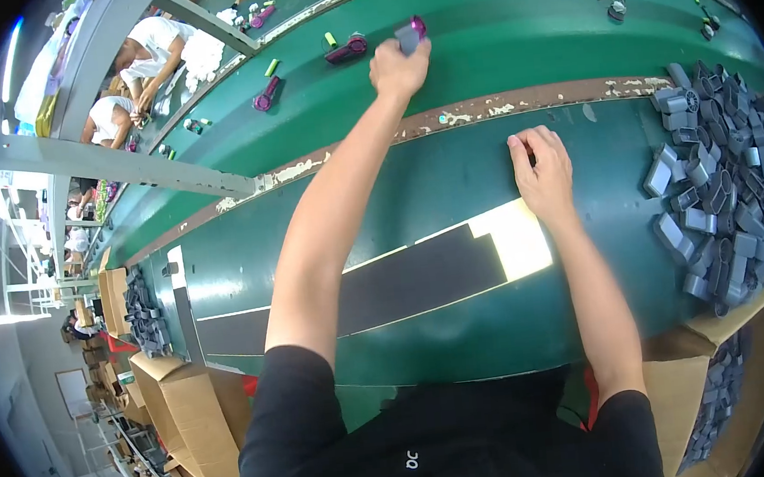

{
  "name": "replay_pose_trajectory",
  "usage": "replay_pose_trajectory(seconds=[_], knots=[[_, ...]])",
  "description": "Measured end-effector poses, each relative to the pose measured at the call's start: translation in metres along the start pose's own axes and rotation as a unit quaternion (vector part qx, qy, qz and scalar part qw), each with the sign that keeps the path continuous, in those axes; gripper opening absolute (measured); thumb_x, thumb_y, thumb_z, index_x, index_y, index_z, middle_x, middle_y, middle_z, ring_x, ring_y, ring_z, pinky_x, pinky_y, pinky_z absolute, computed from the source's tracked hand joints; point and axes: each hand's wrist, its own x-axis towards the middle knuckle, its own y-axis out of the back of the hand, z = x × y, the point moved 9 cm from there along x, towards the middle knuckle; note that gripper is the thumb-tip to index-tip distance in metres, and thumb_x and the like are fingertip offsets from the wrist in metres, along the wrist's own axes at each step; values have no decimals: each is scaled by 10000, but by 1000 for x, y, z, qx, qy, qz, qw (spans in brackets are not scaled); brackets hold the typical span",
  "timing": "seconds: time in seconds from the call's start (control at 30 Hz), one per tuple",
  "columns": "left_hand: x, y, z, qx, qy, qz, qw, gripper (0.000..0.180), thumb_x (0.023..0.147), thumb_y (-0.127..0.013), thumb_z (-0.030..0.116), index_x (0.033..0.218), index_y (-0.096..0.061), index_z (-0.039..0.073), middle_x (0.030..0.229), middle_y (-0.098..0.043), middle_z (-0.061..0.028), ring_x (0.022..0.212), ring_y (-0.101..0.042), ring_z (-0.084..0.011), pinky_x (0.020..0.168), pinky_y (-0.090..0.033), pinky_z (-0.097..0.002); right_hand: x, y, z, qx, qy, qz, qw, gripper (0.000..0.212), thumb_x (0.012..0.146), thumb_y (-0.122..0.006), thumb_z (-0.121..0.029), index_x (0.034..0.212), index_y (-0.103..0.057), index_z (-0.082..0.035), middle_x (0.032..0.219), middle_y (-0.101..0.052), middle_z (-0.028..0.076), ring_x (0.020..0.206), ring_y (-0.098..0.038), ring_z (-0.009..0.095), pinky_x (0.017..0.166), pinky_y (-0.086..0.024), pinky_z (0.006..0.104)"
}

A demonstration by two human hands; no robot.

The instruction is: The person assembles small portable handheld fans by hand, inserting motor modules, batteries, circuit boards, and fan blades into the plastic fan housing.

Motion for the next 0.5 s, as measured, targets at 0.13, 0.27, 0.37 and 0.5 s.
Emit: replay_pose_trajectory(seconds=[0.13,0.27,0.37,0.5], knots=[[41,-5,36,95,-127,78,984,690,822,-722,488,1307,-583,18,1281,-616,-270,1221,-582,-428,1039,-480,-487,0,2,-1,13,6,14,1000,124,929,-665,-110,835,-654,-30,809,-612,111,782,-585,325,730,-458,447],[61,7,6,393,-202,146,885,626,870,-659,396,1394,-535,78,1386,-568,-203,1283,-563,-369,1050,-473,-496,4,-2,-6,-16,15,12,1000,105,905,-679,-109,827,-646,-48,816,-613,101,805,-593,323,740,-457,447],[85,13,-31,383,-111,13,917,498,870,-689,334,1286,-609,72,1214,-663,-192,1111,-670,-355,948,-544,-479,2,-4,-3,-29,13,0,999,94,898,-690,-122,843,-644,-60,849,-620,88,832,-594,311,758,-455,443],[54,41,-19,306,-222,111,919,338,861,-722,291,1076,-682,34,1073,-712,-176,980,-728,-339,836,-590,-440,-1,-2,-1,-26,12,4,1000,95,897,-690,-122,844,-644,-58,844,-618,90,829,-593,311,758,-456,442]])
